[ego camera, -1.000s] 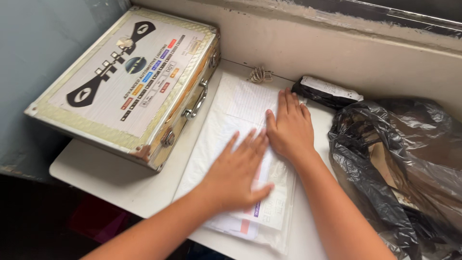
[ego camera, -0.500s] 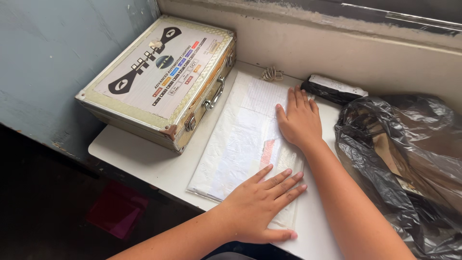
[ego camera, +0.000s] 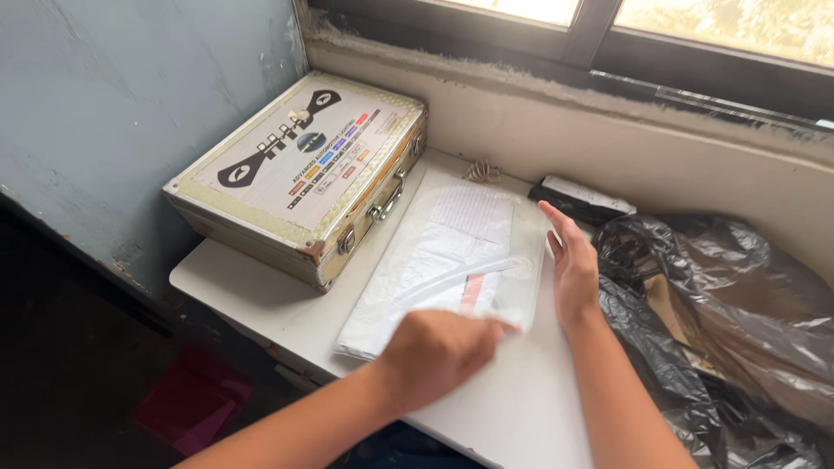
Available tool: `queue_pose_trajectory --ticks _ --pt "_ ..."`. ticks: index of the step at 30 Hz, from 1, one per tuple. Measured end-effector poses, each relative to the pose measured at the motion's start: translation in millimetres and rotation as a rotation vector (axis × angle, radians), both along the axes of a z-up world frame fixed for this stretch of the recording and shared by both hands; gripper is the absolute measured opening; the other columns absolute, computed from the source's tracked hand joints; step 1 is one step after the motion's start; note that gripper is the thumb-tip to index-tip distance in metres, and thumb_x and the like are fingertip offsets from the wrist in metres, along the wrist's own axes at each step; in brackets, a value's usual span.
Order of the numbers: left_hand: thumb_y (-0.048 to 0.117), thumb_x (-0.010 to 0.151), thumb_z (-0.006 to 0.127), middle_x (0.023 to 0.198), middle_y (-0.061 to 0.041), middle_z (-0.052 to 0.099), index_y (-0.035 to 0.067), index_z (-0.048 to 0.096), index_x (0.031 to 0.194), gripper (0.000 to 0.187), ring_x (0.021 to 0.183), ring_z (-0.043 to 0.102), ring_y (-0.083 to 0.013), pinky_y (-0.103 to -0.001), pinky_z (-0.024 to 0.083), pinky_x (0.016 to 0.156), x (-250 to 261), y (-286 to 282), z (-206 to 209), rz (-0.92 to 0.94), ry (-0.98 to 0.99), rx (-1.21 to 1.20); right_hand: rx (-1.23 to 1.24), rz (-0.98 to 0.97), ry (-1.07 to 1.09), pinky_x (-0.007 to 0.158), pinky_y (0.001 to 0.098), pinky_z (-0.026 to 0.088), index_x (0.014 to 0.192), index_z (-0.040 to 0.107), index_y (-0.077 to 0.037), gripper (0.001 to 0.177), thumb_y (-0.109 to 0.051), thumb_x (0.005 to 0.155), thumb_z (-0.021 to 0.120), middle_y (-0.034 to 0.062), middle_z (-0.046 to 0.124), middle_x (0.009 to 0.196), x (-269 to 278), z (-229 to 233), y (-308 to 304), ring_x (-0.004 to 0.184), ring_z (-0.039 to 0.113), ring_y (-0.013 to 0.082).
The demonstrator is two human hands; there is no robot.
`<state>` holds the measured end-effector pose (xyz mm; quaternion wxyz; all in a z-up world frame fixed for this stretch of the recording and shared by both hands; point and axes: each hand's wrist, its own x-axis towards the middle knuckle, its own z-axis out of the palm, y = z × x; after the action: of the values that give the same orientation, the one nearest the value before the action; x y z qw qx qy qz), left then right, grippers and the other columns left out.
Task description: The person unpacks various stationery items from a black plastic bag and places them into a red metal tin. The items include a cardboard box, a notepad, envelopes, and small wrapped candies. The person then arranges the candies on the table.
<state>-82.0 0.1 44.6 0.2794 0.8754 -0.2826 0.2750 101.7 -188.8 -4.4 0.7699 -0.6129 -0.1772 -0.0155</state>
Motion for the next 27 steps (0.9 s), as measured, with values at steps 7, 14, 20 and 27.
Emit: queue_pose_trajectory --ticks 7,14,20,27 --pt "0.033 0.107 0.050 0.081 -0.010 0.073 0.005 0.076 0.111 0.038 0.071 0.067 -0.0127 -0.030 0.056 0.068 19.0 55.6 93.4 -0.083 0.340 -0.394 -0.544 0.167 -0.721 0.116 0.0460 0.034 0.135 0.067 -0.009 0.077 -0.070 0.087 0.059 0.0117 0.062 0.144 -31.0 73.7 6.6 0.141 0.049 0.0251" --pt "0.038 0.109 0.050 0.100 -0.001 0.076 0.004 0.074 0.116 0.043 0.092 0.066 -0.0060 -0.025 0.055 0.086 42.8 124.4 141.0 -0.219 0.333 -0.526 -1.266 0.236 -0.588 0.062 0.0418 0.054 0.092 0.082 -0.011 0.044 -0.053 0.085 0.069 0.0130 0.071 0.062 -40.8 168.6 30.6 0.055 0.063 0.0293" --pt "0.040 0.104 0.055 0.111 -0.008 0.068 0.001 0.068 0.129 0.048 0.099 0.060 -0.0138 -0.030 0.050 0.092 61.5 180.9 142.6 0.024 0.134 -0.796 -1.598 0.141 -0.551 0.056 0.0416 0.052 0.079 0.079 -0.007 0.057 -0.059 0.095 0.063 0.0114 0.067 0.053 -42.5 227.8 41.2 0.048 0.061 0.0270" --pt "0.064 0.096 0.039 0.150 -0.017 0.050 0.007 0.029 0.158 0.085 0.128 0.061 -0.0243 -0.034 0.048 0.107 56.0 184.8 69.8 -0.066 0.567 -1.087 -0.845 0.237 -0.009 0.060 0.0395 0.059 0.083 0.077 -0.005 0.038 -0.042 0.084 0.070 0.0107 0.076 0.068 -16.0 229.4 38.2 0.058 0.071 0.0193"
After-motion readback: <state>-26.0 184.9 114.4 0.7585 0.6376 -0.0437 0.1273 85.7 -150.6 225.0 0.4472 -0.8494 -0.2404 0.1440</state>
